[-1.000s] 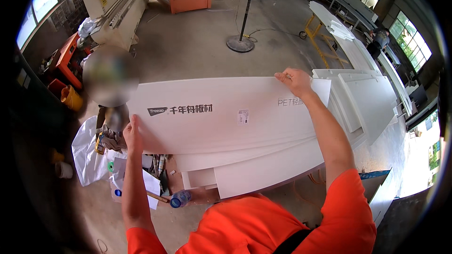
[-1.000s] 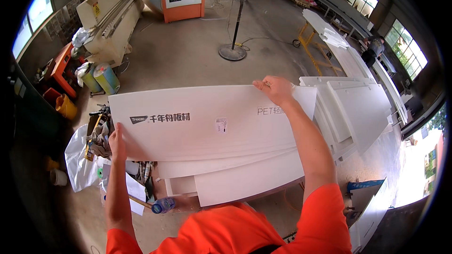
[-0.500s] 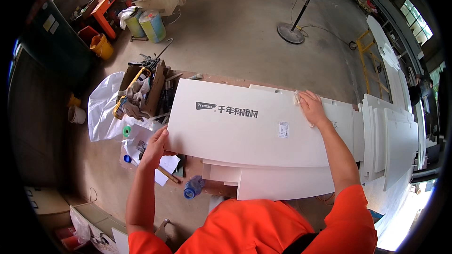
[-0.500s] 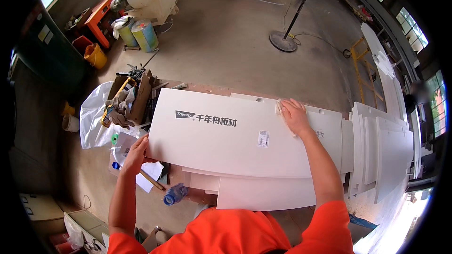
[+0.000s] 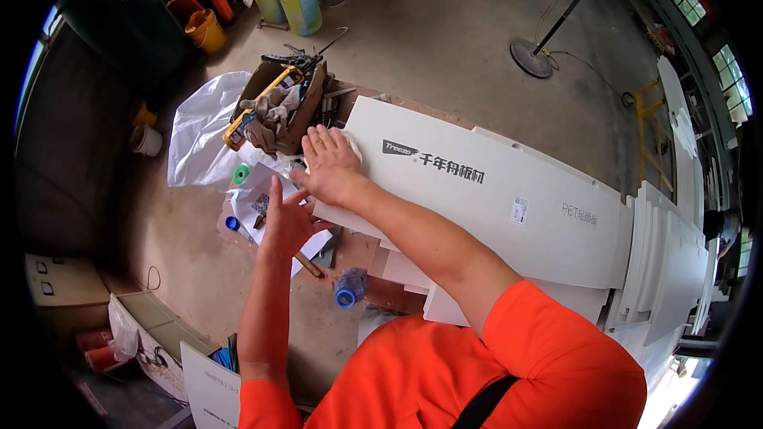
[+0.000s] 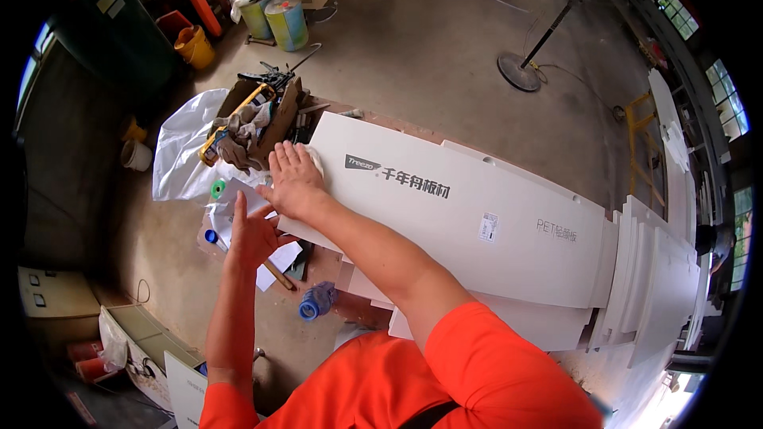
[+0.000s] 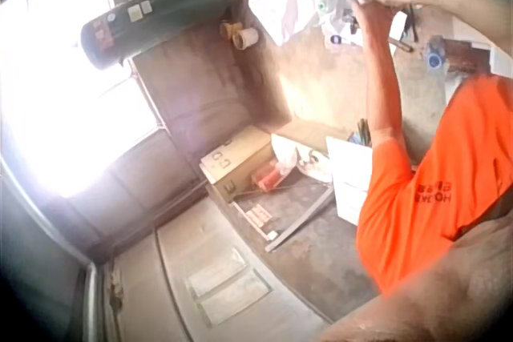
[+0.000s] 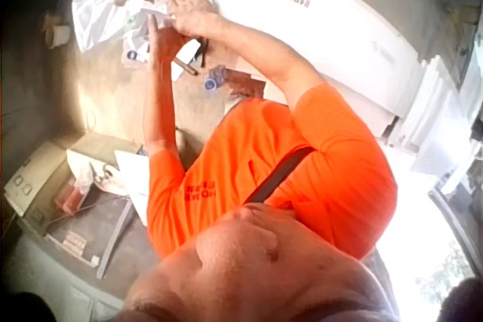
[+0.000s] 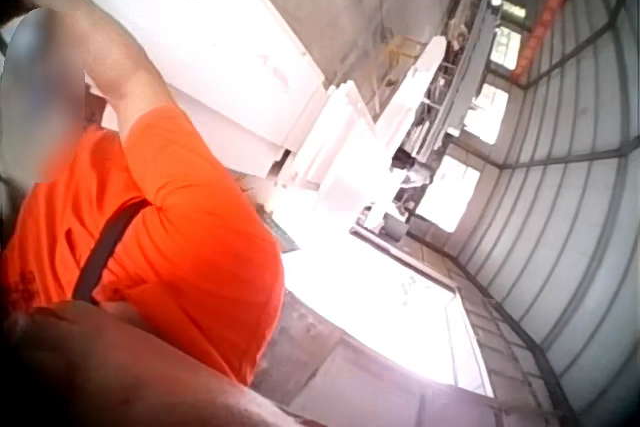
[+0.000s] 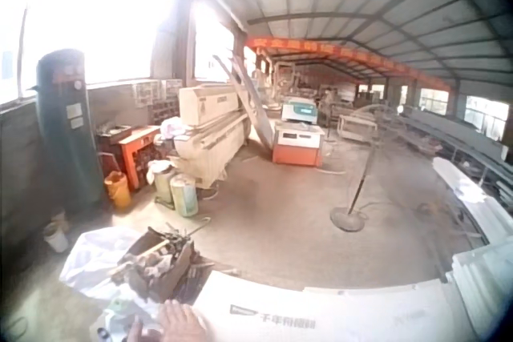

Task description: The person wipes the surface of white rectangular panels with a cloth. They handle the panels one at a time, wiping them and then stacking them on a pile.

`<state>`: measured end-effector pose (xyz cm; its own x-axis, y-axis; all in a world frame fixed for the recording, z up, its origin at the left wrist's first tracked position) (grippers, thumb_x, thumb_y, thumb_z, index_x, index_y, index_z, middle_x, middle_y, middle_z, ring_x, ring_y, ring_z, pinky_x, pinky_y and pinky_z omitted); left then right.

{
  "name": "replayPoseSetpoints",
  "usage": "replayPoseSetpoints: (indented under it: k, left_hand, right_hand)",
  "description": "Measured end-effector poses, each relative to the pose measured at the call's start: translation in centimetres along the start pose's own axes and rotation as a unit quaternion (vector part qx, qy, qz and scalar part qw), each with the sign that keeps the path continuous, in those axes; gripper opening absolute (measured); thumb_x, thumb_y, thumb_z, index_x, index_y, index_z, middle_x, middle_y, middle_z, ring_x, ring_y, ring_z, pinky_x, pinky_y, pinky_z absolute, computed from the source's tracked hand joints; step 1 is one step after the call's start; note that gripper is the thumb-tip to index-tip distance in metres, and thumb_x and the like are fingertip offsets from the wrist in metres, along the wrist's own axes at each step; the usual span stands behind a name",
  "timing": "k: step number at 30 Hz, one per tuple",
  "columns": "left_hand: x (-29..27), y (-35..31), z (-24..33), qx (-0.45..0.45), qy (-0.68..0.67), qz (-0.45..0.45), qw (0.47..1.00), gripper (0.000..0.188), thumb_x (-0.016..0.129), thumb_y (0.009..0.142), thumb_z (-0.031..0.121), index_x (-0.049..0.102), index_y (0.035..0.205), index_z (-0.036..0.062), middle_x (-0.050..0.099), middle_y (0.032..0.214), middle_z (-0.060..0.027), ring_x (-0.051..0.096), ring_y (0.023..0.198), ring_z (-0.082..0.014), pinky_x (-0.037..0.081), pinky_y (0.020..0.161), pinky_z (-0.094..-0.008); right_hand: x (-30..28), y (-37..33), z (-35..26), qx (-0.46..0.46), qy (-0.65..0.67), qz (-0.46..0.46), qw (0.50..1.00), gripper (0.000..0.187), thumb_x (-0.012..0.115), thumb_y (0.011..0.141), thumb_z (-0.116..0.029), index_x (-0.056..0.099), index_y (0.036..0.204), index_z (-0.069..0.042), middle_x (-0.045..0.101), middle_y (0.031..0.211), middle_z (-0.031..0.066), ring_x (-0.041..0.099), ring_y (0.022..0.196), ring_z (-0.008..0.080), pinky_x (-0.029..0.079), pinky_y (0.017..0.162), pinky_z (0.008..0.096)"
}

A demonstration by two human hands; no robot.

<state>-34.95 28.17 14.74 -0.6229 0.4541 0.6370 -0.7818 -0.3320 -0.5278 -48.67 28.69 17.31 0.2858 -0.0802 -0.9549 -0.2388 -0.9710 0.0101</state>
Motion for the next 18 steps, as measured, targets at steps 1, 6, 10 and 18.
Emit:
replayPoseSetpoints:
  k: [1,6,10,18]
  left_hand:
    - [0.0,-0.1,0.1,0.003,-0.063,-0.013,0.998,0.111,0.034,0.096,0.086,0.034,0.157,-0.0069,0.063,0.139,-0.028,0.067,0.123,-0.0357,0.055,0.103,-0.0493]
    - [-0.8,0.5,0.5,-0.002,0.055,0.028,0.998,0.118,0.041,0.093,0.087,0.017,0.163,-0.0043,0.068,0.127,-0.0312,0.068,0.118,-0.0416,0.049,0.107,-0.0563]
    - [-1.7,2.6,0.1,0.023,0.186,0.009,0.982,0.09,0.043,0.105,0.067,0.026,0.158,-0.0045,0.069,0.127,-0.0258,0.069,0.117,-0.0337,0.053,0.101,-0.0495]
    - [4.0,6.6,1.2,0.214,0.56,0.064,0.798,0.065,0.063,0.104,0.045,0.057,0.138,-0.0106,0.068,0.124,-0.0169,0.062,0.114,-0.0238,0.046,0.101,-0.0368]
  right_hand:
    - [1.4,-2.6,-3.0,-0.033,-0.007,-0.002,0.999,0.083,0.038,0.107,-0.059,0.035,0.161,0.004,0.026,0.172,0.0216,0.019,0.162,0.034,0.007,0.132,0.0473]
    - [-0.5,-16.3,-0.7,0.023,-0.029,0.124,0.992,0.079,0.049,0.104,-0.053,0.041,0.157,0.005,0.034,0.167,0.0242,0.028,0.158,0.0366,0.015,0.13,0.0501]
    - [-4.1,-33.1,9.3,0.213,-0.079,0.13,0.965,0.088,0.049,0.102,-0.061,0.036,0.159,0.005,0.033,0.167,0.024,0.026,0.158,0.0377,0.016,0.13,0.0507]
    - [-8.3,-64.7,28.2,0.596,-0.145,0.191,0.767,0.089,0.042,0.105,-0.062,0.029,0.161,0.006,0.029,0.169,0.0238,0.024,0.158,0.0387,0.015,0.13,0.0491]
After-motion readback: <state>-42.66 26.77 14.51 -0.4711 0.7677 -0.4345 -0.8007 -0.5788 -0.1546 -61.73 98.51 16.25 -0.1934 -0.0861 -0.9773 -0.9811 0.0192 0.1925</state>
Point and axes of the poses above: each hand's wrist, its own y-axis towards the middle knuckle, its own x-axis out of the palm, z = x × y, the point moved 6 cm from there along y, towards the middle knuckle
